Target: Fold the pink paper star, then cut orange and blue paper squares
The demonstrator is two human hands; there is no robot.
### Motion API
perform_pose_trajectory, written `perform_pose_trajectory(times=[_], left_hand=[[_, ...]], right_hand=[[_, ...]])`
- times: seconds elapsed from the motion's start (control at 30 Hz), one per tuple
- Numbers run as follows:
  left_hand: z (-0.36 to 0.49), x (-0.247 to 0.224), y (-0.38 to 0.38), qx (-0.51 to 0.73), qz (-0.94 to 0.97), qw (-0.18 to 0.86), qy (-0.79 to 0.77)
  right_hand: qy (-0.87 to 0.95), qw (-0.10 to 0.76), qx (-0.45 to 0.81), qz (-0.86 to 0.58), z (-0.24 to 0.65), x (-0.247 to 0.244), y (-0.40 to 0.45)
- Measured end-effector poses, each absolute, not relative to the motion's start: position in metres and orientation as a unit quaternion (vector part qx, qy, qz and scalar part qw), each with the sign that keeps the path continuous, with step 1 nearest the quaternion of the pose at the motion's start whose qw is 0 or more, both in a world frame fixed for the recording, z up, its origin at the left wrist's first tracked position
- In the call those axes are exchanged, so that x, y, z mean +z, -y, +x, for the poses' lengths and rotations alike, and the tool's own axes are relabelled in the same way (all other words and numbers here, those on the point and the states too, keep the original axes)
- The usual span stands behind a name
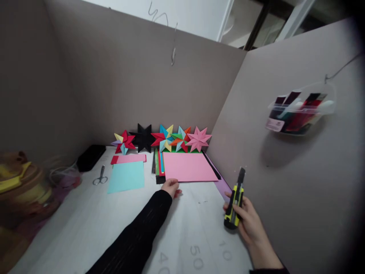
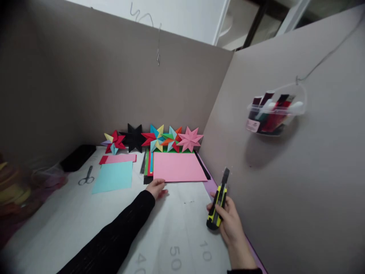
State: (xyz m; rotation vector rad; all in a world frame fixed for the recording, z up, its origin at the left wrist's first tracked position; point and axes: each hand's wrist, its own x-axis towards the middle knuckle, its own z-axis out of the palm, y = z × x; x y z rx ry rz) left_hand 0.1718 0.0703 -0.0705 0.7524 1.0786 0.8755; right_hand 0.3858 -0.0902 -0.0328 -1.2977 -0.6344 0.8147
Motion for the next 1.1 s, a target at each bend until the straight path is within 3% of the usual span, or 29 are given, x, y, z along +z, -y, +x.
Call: perform_pose_trajectory(times=[0.2, 0.33, 0.57, 0.83, 1.0, 1.1], left_hand=[[0.175, -0.076, -0.069, 0.399, 0.403, 0.654, -0.5], [0.175, -0.078, -0.069, 0.392, 0.432, 0.638, -0.503], [0.176, -0.079, -0.066, 0.39, 0.462, 0.621, -0.499], [0.176, -0.078, -0.064, 0.377, 0.487, 0.612, -0.496], [0.177, -0.074, -0.061, 0.376, 0.485, 0.607, -0.505], [0.176, -0.074, -0.062, 0.399, 0.462, 0.598, -0.519]], right_hand=[[0.249, 0.751, 0.277, -0.546, 0.37, -0.027, 0.082], [0.27, 0.734, 0.215, -0.585, 0.371, -0.035, 0.082], [0.3, 0.683, 0.228, -0.626, 0.376, -0.05, 0.085], [0.305, 0.694, 0.215, -0.616, 0.369, -0.06, 0.094], [0.324, 0.597, 0.241, -0.693, 0.385, -0.056, 0.094], [0.385, 0.428, 0.235, -0.783, 0.418, -0.053, 0.096]])
